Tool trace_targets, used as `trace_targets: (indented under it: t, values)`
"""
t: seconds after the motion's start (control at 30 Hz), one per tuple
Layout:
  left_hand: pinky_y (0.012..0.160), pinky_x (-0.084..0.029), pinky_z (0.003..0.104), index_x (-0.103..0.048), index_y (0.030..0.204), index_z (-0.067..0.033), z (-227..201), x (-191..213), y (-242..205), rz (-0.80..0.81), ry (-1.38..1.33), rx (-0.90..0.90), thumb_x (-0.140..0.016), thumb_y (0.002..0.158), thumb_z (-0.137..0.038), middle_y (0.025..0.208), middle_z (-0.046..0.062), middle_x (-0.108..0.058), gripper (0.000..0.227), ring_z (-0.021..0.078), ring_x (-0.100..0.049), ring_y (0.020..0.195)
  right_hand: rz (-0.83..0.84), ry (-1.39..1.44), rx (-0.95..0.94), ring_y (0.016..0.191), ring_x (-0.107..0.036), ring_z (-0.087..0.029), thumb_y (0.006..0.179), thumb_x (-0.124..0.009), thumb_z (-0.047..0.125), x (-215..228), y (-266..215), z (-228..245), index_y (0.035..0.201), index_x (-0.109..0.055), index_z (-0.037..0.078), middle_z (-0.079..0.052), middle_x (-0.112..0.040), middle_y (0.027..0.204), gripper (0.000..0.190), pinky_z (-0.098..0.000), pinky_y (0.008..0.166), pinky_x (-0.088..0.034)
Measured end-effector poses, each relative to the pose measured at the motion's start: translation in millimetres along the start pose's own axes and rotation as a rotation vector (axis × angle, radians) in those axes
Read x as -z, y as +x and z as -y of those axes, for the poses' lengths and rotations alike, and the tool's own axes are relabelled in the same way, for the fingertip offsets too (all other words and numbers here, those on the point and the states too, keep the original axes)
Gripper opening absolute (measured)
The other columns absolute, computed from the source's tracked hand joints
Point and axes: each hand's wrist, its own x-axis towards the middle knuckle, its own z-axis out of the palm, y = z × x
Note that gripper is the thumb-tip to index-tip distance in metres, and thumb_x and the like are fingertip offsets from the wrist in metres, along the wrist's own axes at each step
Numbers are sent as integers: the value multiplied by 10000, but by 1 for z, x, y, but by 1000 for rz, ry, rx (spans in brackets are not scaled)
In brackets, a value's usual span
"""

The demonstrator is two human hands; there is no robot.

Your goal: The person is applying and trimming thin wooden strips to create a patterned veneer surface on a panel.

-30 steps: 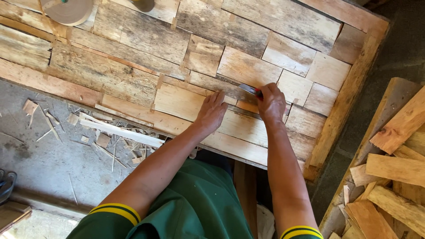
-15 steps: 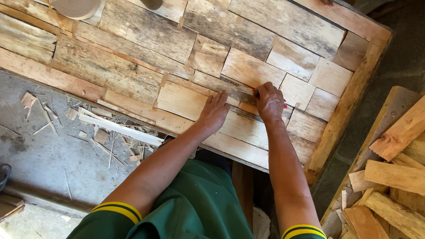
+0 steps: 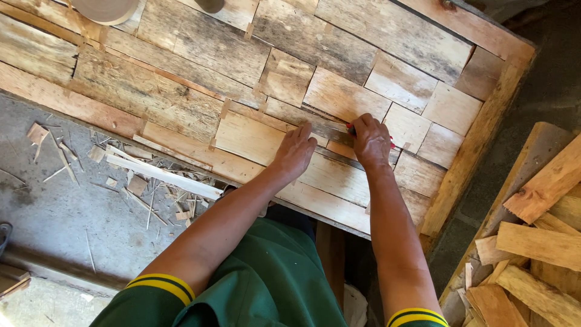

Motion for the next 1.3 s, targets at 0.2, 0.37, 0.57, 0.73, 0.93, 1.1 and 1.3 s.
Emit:
trace_targets:
  t: [0.2, 0.37, 0.57, 0.73, 0.93, 1.1, 1.3]
  values:
    - [917, -504, 467, -654, 1011, 49, 5, 10, 19, 32, 14, 28, -617, 863, -60, 1525, 316, -359, 188, 374, -519, 1187, -29, 17, 7, 944, -660, -284, 886, -733, 51, 0, 1, 1, 992, -727, 134, -72, -648, 1028, 134, -436, 815, -500]
    - [878, -522, 437, -673, 976, 17, 3, 16, 21, 36, 46, 27, -624, 872, -85, 1553, 274, -364, 154, 345, -516, 1197, -34, -36, 0, 940, -662, -282, 865, -717, 57, -6, -3, -2, 991, -721, 124, -70, -646, 1029, 142, -429, 827, -498]
    - [902, -516, 438, -690, 941, 4, 7, 3, 26, -3, 26, 36, -588, 919, -128, 1544, 252, -383, 168, 329, -512, 1198, -31, -6, 9, 923, -661, -289, 839, -755, 62, 5, 0, 5, 975, -721, 121, -76, -645, 1023, 152, -438, 817, -494]
    - [931, -512, 439, -694, 960, 12, 3, 18, 25, 34, -13, 63, -565, 960, -134, 1531, 234, -402, 195, 325, -510, 1203, -77, 114, -23, 952, -675, -288, 897, -778, 91, 4, 16, 9, 1004, -722, 135, -49, -662, 1024, 129, -441, 826, -494]
    - [890, -515, 432, -702, 1006, 14, 3, 9, 23, -25, 36, 32, -582, 888, -119, 1527, 245, -407, 214, 344, -499, 1221, -41, 217, -115, 925, -660, -371, 889, -818, 149, -7, 68, 27, 1148, -718, 112, -124, -646, 1099, 280, -501, 810, -529]
    - [919, -504, 460, -709, 982, -1, 5, 6, 25, -65, -4, 56, -578, 877, -135, 1518, 240, -436, 215, 349, -502, 1238, 169, 181, -158, 1000, -652, -431, 781, -895, 347, 1, 99, 43, 1527, -442, 148, -189, -587, 1197, 895, -533, 818, -530]
    - [907, -501, 465, -711, 921, 3, 2, 10, 21, -101, -46, 63, -587, 882, -135, 1485, 222, -458, 190, 342, -513, 1206, 218, 178, -124, 1042, -653, -427, 780, -889, 390, 1, 101, 39, 1519, -447, 168, -156, -576, 1259, 889, -537, 836, -536]
